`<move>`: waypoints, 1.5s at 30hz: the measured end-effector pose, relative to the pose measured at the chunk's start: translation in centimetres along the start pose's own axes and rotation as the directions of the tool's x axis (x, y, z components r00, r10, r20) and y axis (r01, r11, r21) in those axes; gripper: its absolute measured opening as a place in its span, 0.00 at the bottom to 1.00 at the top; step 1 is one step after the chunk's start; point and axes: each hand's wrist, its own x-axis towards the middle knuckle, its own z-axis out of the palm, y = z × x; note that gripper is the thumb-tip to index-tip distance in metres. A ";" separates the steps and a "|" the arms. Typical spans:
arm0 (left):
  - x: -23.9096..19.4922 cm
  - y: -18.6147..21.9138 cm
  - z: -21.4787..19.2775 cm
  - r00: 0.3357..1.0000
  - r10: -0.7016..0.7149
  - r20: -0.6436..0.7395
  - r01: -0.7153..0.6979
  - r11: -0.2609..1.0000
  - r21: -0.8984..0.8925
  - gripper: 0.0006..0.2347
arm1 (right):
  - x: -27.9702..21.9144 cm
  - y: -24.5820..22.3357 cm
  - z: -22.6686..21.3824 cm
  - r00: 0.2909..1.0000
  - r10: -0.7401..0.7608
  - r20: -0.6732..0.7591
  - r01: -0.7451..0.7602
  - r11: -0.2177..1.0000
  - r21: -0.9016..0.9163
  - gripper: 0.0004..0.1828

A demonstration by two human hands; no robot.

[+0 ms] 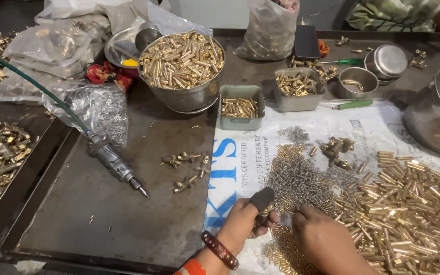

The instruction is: The person assembles small brass components by inserting metal pins into the parts and placing them into a metal bowl. They repeatedly pick up components, insert pins, and transfer finished pieces to the bowl while working at a cluttered table.

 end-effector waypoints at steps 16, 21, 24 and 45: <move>-0.1 -0.3 0.2 0.998 -0.027 0.051 0.038 0.971 -0.235 0.13 | 0.5 -2.8 -0.6 0.880 -0.059 -0.471 0.330 0.789 0.518 0.10; 0.3 -0.7 0.1 0.998 -0.030 0.051 0.042 0.969 -0.244 0.11 | 0.7 -2.6 -0.4 0.883 -0.062 -0.466 0.330 0.787 0.521 0.09; 0.5 -1.2 -0.1 0.998 -0.018 0.054 0.029 0.975 -0.221 0.10 | 0.8 -2.2 0.0 0.908 -0.010 -0.418 0.278 0.762 0.585 0.09; -1.0 3.9 -0.3 0.739 0.238 -0.630 -0.565 0.729 -0.387 0.18 | 5.6 11.7 -5.4 0.845 0.481 -0.233 -0.364 0.837 0.408 0.21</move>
